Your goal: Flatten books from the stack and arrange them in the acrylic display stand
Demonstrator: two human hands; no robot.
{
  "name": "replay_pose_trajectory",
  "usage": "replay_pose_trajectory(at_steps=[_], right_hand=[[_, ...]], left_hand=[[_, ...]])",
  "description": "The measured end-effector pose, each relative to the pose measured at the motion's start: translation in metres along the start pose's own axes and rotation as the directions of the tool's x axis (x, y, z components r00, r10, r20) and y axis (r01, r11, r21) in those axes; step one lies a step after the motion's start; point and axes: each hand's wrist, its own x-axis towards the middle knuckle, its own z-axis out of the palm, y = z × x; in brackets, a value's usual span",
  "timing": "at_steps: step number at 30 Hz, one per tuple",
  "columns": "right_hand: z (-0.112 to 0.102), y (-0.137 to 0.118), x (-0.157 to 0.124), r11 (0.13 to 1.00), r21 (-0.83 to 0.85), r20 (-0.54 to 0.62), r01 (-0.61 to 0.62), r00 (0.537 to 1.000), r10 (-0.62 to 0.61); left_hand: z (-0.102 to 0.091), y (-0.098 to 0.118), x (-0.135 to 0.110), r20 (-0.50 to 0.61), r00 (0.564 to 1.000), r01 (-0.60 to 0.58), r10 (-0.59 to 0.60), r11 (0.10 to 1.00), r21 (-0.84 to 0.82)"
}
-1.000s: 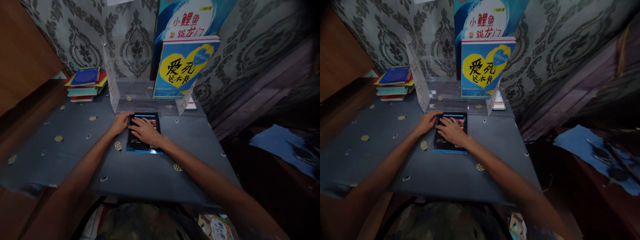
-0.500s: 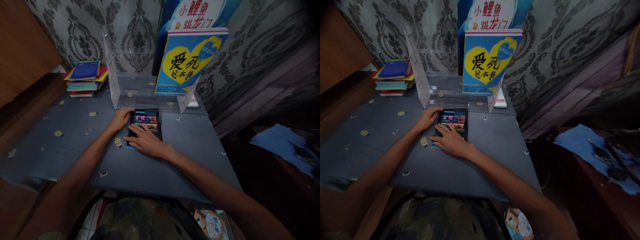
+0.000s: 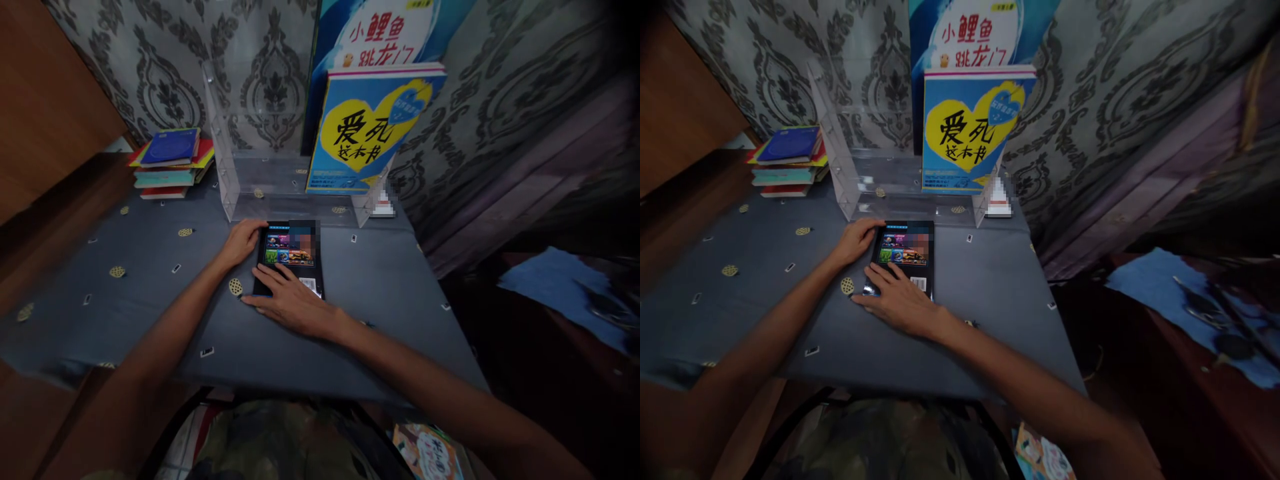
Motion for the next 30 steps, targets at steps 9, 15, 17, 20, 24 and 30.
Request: replay_pose_trajectory(at_steps=[9,15,17,20,24,30], right_hand=[[-0.005,-0.004,-0.001,1.0,-0.018,0.006,-0.009,1.0,0.01],[-0.007,-0.007,-0.003,1.0,-0.007,0.009,-0.013,1.0,0.013],[-0.009,-0.007,-0.006,1.0,0.004,0.009,-0.006,1.0,0.006],[-0.012,-0.006,-0.016,0.999,0.036,0.006,0.034,0.999,-0.035],[-0.015,-0.003,-0.034,0.985,0.122,-0.02,0.119,0.993,-0.118],[-0.015,-0.011,-0.058,0.969,0.224,-0.109,0.103,0.991,-0.08]], left_hand=[[0.0,0.009,0.0,0.016,0.998,-0.058,0.057,0.996,0.072],[0.0,0.012,-0.002,0.015,0.998,-0.069,0.068,0.993,0.096],[-0.001,0.014,-0.002,0.018,0.998,-0.068,0.067,0.992,0.107],[-0.003,0.017,-0.002,0.02,0.997,-0.077,0.076,0.99,0.116],[-0.007,0.023,-0.002,0.037,0.994,-0.108,0.104,0.987,0.117],[-0.014,0.033,-0.005,0.055,0.993,-0.115,0.109,0.985,0.126]])
